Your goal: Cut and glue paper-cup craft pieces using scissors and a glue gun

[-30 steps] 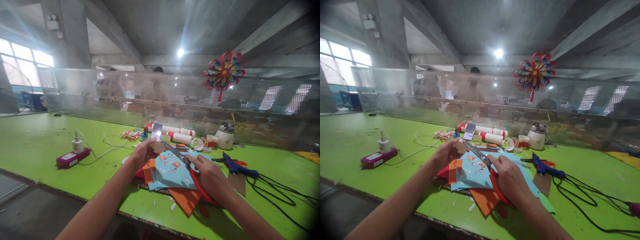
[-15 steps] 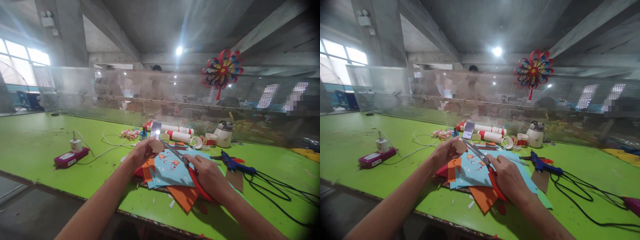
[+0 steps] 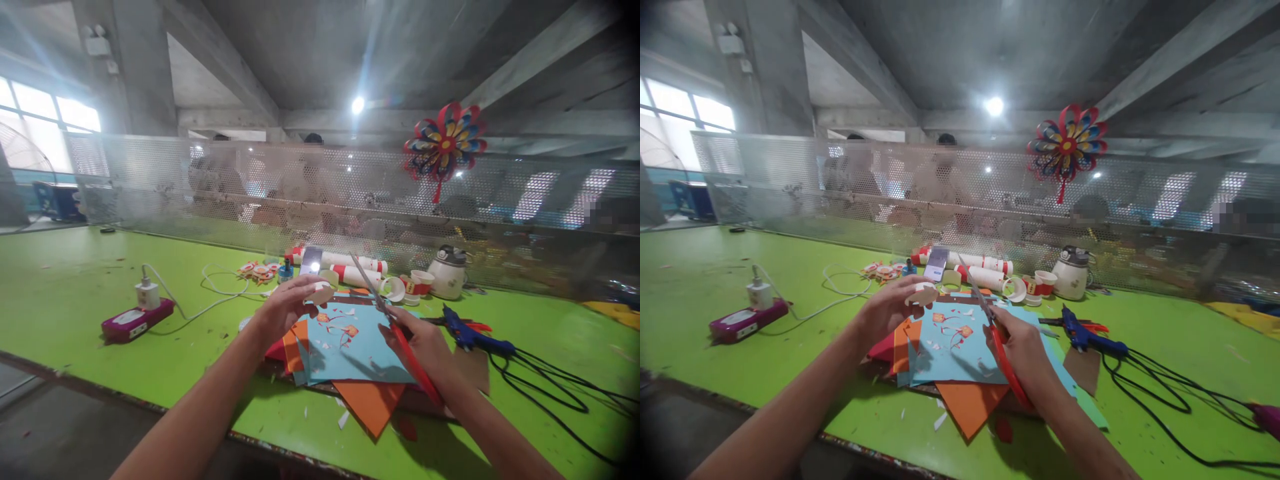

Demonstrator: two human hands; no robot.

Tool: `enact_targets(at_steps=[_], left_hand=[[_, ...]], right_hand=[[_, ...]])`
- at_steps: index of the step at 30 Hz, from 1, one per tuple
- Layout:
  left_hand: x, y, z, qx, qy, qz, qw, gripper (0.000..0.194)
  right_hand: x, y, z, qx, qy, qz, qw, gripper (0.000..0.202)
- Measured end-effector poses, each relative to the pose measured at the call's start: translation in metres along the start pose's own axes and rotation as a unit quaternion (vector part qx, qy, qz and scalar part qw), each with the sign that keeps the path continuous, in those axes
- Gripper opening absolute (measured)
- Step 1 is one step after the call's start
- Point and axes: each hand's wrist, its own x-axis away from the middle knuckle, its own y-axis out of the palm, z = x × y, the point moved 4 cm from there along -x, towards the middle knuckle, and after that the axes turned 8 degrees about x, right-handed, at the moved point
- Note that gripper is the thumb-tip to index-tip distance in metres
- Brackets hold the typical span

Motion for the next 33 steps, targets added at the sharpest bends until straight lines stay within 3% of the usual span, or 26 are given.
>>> enact_targets(at_steps=[5,16,27,33], left_hand=[[0.002,0.004,0.005,-0.005,0.046,-0.031,0.998,0.034],[0.004,0.004,0.021,-0.015,0.089,-0.002,0.996,0.048],[0.001,0.006,0.008,-0.138,0.141,0.035,0.980,0.047],[0.001,0.004,0.002,-0.274,0.190,0.091,0.938,0.054]], right_hand=[[0.007,0.000,-0.010,-0.053,0.009,-0.033,0.998,0.033],[0.016,-0.003,-0.038,-0.087,-0.036,-0.143,0.985,0.026],[0.022,0.003,-0.032,-0.123,-0.010,-0.107,0.987,0.028],[0.033,0.005,-0.032,-0.037,-0.041,-0.081,0.995,0.039]])
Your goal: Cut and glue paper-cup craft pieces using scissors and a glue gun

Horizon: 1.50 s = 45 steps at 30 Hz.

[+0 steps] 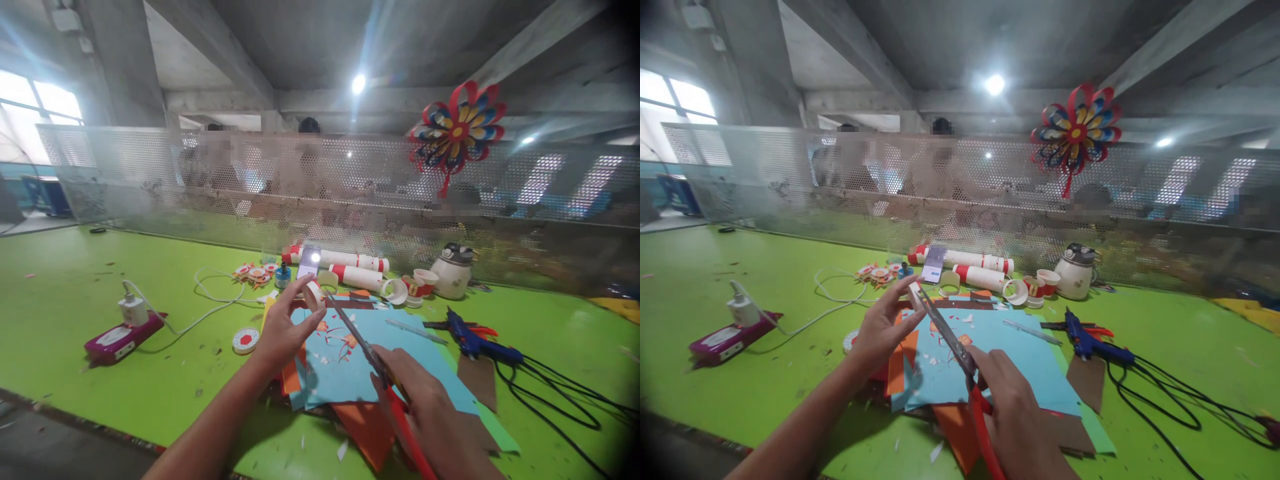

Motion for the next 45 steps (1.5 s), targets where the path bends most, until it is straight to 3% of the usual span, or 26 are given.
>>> enact_targets(at_steps=[3,10,18,30,45], left_hand=[[0.000,0.001,-0.005,0.001,-0.004,0.010,1.000,0.052],[0.002,0.005,-0.012,0.020,-0.030,0.025,0.999,0.047],[0.003,0.003,-0.013,-0.004,-0.039,0.037,0.999,0.047],[0.010,0.003,-0.014,-0.078,-0.006,0.030,0.996,0.052],[0.008,0.002,-0.012,-0.105,-0.027,0.033,0.994,0.053]], right_hand=[[0.003,0.006,-0.002,0.062,-0.020,0.006,0.998,0.049],[0.003,0.009,0.000,0.159,0.015,0.011,0.987,0.053],[0.001,0.007,-0.004,0.188,-0.012,0.011,0.982,0.045],[-0.002,0.005,-0.005,0.242,-0.027,0.033,0.969,0.050],[-0.003,0.002,-0.007,0.258,-0.044,0.059,0.963,0.046]])
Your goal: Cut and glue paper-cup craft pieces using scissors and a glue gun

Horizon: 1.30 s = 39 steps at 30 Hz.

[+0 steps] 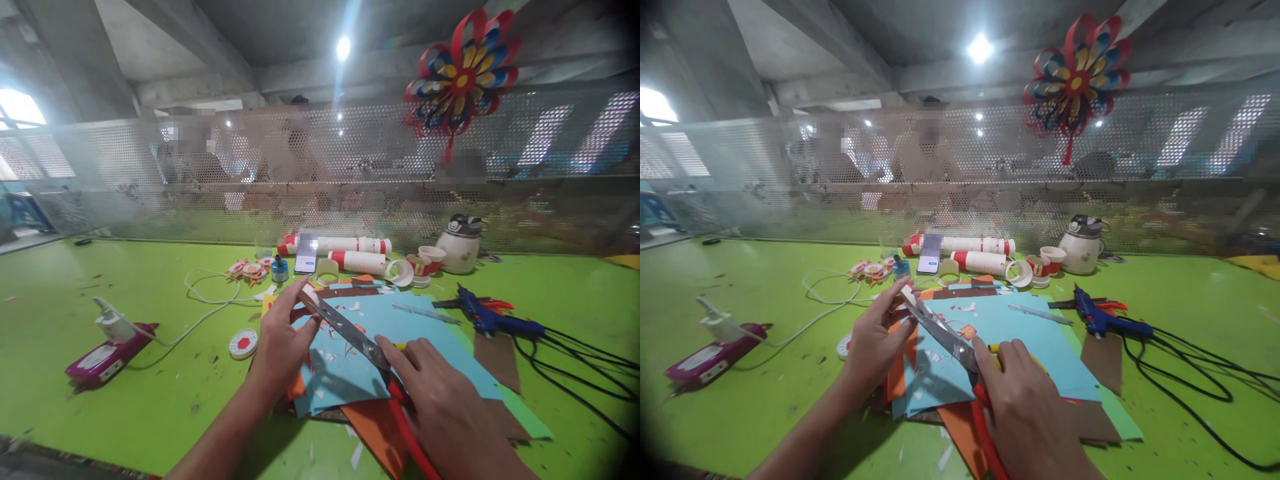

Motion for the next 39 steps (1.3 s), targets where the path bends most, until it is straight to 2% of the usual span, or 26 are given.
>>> enact_targets(at_steps=[10,16,24,39], left_hand=[[0.005,0.003,-0.004,-0.002,-0.020,-0.005,1.000,0.055],[0.008,0.002,-0.007,-0.019,-0.014,-0.024,0.999,0.057],[0.009,0.003,-0.011,-0.008,-0.016,-0.010,1.000,0.060],[0.007,0.009,-0.002,-0.006,-0.030,0.001,1.000,0.056]], right_hand=[[-0.003,-0.009,0.003,0.027,-0.019,0.027,0.999,0.041],[-0.002,-0.013,0.005,0.014,-0.014,0.008,1.000,0.043],[0.001,-0.012,0.004,0.021,-0.014,0.013,1.000,0.045],[0.006,-0.006,0.004,0.018,-0.014,-0.037,0.999,0.048]])
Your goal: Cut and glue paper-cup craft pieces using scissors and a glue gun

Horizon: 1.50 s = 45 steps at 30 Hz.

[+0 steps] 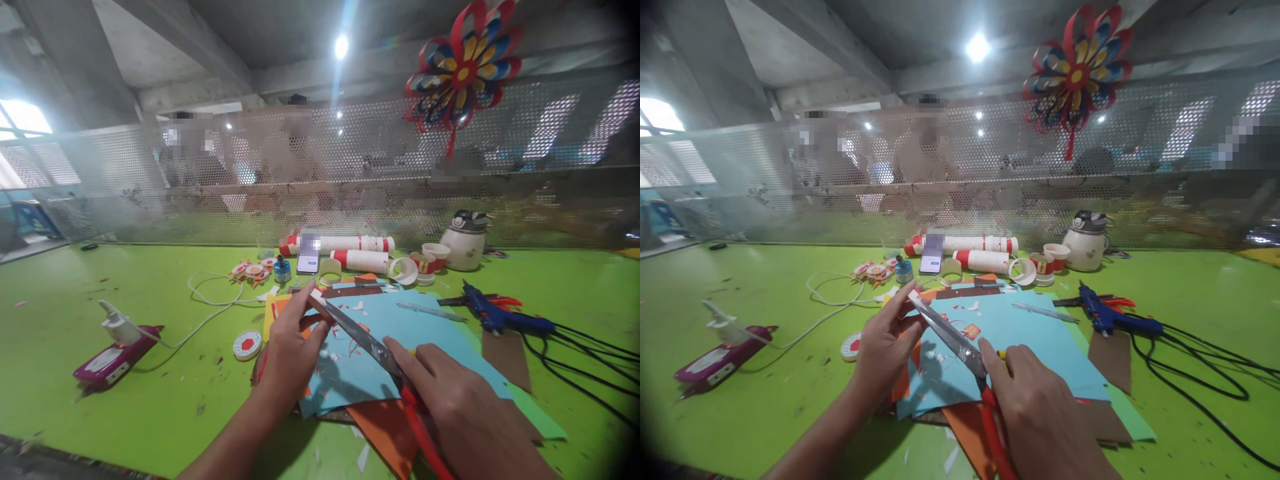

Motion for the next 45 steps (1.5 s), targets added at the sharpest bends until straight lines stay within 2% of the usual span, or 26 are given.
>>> enact_targets(at_steps=[9,15,28,39,45], left_hand=[[0.002,-0.003,-0.005,0.011,0.001,0.000,1.000,0.058],[0.001,-0.001,-0.002,0.012,0.005,0.007,1.000,0.057],[0.002,0.002,0.003,0.002,0.005,0.011,1.000,0.053],[0.002,-0.001,0.004,-0.002,0.021,0.014,1.000,0.056],[0.002,0.000,0.006,-0.020,0.034,0.017,0.999,0.055]], right_hand=[[-0.003,0.001,0.003,-0.070,-0.002,-0.045,0.997,0.052],[-0.003,0.002,0.005,-0.098,-0.005,-0.074,0.992,0.051],[0.002,0.002,0.003,-0.044,0.000,-0.050,0.998,0.056],[0.005,0.011,0.011,-0.145,0.031,-0.169,0.974,0.052],[0.006,0.010,0.011,-0.137,0.032,-0.154,0.978,0.050]])
